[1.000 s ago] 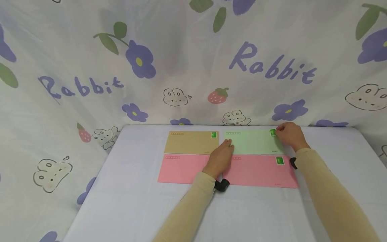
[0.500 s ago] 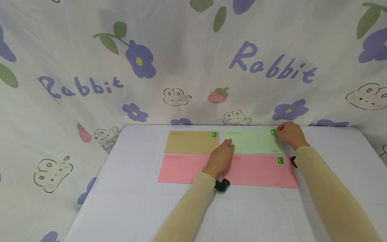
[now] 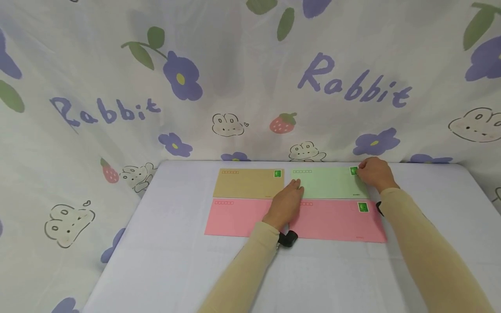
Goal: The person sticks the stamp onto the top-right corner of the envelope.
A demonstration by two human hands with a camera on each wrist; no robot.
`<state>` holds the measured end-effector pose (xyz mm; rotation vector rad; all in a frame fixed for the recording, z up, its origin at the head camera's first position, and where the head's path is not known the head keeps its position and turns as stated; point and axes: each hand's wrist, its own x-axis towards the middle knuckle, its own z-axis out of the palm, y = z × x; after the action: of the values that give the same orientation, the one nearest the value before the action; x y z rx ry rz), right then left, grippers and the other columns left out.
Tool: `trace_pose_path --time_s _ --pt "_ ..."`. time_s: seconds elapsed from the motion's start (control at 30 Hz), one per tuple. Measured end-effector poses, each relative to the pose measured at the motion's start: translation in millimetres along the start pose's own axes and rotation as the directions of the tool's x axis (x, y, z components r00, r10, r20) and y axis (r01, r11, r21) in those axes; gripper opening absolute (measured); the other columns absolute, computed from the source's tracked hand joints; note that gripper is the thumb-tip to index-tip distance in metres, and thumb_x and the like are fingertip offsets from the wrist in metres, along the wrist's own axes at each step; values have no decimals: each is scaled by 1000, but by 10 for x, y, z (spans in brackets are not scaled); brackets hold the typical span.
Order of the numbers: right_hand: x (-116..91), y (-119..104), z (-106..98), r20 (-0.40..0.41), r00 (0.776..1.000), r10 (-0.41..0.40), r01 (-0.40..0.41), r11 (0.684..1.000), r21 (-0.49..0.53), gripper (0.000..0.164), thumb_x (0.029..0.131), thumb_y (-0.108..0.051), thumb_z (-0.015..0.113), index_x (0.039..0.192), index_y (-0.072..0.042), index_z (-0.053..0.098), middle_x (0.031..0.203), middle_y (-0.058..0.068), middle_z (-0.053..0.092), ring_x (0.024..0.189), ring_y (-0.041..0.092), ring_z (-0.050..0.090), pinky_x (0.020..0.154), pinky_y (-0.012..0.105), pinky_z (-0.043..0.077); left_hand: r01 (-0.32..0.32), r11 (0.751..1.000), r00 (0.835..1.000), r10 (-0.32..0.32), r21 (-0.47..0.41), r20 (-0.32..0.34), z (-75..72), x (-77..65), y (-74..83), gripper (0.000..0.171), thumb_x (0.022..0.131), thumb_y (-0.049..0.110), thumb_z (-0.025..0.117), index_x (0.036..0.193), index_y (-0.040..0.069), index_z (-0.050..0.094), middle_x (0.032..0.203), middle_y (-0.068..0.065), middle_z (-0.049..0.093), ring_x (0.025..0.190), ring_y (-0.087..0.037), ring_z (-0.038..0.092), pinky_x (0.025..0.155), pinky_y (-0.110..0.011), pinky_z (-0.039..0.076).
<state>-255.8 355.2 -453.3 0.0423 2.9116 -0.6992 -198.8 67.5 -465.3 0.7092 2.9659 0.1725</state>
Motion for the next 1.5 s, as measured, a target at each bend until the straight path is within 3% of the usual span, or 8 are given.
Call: trace_pose_path --time_s 0.4,0.93,1.5 --pt "4 18 4 -4 1000 31 -31 999 -17 38 96 -17 52 113 17 60 111 35 61 93 45 60 76 53 50 -14 1000 1000 14 27 -3 -24 -2 20 37 101 12 60 138 11 62 154 -3 46 146 -13 36 114 -22 32" --pt "-21 -12 -3 -15 1000 6 -6 1000 -6 35 95 -15 53 109 17 61 104 33 63 89 43 61 75 52 51 -7 1000 1000 8 14 -10 -8 3 7 38 100 12 61 138 12 62 154 -2 47 145 -12 36 114 -22 32" --pt "-21 -36 -10 17 1000 7 -7 1000 8 32 97 -14 52 114 14 57 110 35 61 96 47 59 74 52 50 -4 1000 1000 4 13 3 -7 4 4 38 101 12 60 139 11 62 155 -2 45 146 -13 35 115 -23 32"
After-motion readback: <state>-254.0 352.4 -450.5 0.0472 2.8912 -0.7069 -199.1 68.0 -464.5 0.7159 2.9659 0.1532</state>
